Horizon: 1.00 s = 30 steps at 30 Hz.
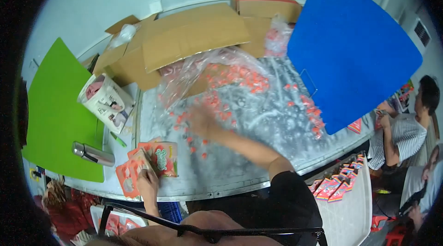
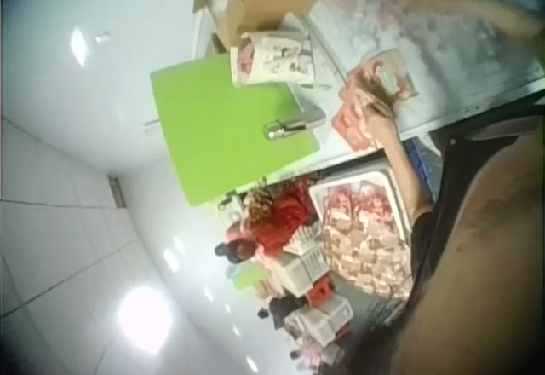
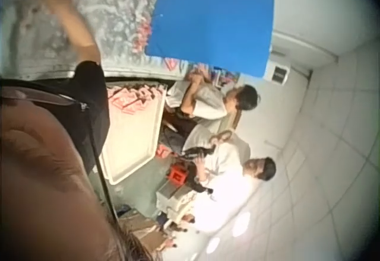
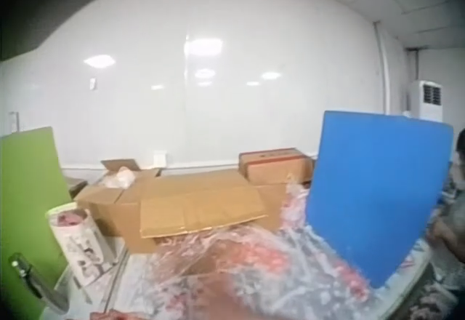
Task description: Packaging small items into plastic bags at a factory workbench.
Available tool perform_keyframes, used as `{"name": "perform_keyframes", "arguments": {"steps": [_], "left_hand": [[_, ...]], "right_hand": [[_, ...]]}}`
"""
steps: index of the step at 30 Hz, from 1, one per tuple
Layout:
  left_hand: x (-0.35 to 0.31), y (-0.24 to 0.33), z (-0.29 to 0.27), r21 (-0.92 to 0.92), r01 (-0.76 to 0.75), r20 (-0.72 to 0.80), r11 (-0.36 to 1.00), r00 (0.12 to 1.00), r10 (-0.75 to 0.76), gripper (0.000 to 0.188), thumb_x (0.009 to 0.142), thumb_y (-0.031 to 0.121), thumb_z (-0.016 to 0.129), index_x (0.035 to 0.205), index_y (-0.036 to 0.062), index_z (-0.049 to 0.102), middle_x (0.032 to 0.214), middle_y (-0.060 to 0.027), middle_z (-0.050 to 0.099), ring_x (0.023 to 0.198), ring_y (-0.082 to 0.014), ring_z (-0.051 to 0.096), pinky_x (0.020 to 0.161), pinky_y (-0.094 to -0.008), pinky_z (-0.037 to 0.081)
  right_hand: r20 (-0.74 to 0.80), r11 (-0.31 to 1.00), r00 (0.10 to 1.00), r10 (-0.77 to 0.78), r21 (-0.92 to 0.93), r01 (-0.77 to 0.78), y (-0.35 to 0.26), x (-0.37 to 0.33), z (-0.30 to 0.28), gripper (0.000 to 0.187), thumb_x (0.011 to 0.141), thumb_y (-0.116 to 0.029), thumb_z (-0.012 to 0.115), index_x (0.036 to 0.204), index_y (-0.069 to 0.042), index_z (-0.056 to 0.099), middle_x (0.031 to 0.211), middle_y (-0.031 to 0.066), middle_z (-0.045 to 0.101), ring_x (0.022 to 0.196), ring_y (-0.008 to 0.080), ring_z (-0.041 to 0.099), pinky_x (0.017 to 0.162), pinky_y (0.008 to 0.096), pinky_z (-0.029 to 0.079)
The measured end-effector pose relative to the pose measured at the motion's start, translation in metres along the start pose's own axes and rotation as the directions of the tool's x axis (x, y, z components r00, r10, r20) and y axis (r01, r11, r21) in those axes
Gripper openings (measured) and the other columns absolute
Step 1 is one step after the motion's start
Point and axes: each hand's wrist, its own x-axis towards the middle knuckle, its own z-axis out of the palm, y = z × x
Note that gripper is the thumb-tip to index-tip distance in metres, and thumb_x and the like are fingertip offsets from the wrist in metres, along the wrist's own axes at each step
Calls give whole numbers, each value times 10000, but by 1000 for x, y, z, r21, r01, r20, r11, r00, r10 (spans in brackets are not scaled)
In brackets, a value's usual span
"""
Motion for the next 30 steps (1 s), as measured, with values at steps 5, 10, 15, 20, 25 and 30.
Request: {"name": "perform_keyframes", "arguments": {"steps": [5,10,15,20,25,30], "left_hand": [[-32,26,30,-399,-77,140,914,980,143,188,919,110,576,788,-14,628,709,-174,633,671,-310,628,611,-395,469],[-53,44,23,-798,585,561,147,809,-175,245,1006,141,538,788,44,594,677,65,477,617,-29,411,539,-209,338],[-74,13,42,-803,493,517,335,856,-20,212,1010,149,529,830,52,585,711,55,499,633,-34,431,564,-212,365],[-88,-2,64,-565,288,389,773,920,-58,175,929,154,612,834,7,623,708,-110,614,651,-186,585,624,-362,468],[-76,21,41,-542,71,358,837,921,154,178,921,161,597,873,-9,619,707,-139,577,666,-179,569,627,-369,460],[-69,33,31,-625,344,475,701,880,-9,222,983,161,548,831,0,565,704,-4,505,691,-72,465,621,-279,420]], "right_hand": [[-139,844,897,-419,304,441,-126,-57,15,436,834,-115,663,1261,-52,598,1320,125,564,1241,291,524,1043,453,398],[-166,847,946,-279,422,324,-134,-90,31,362,821,-83,708,1174,-43,638,1203,88,629,1153,266,574,1012,433,419],[-96,857,926,-366,352,376,-153,-94,8,259,780,-179,734,984,-51,640,1044,75,640,1020,248,597,891,416,471],[21,769,898,-439,526,364,-153,-85,7,185,767,-169,707,854,-61,584,878,93,604,876,292,614,745,416,488],[79,708,859,-507,607,362,-148,-79,1,143,745,-106,697,838,-47,606,803,101,576,781,308,618,682,410,506],[-2,712,893,-450,602,361,-153,-69,-8,127,732,-107,697,818,-55,619,846,67,605,826,281,613,725,395,491]]}}
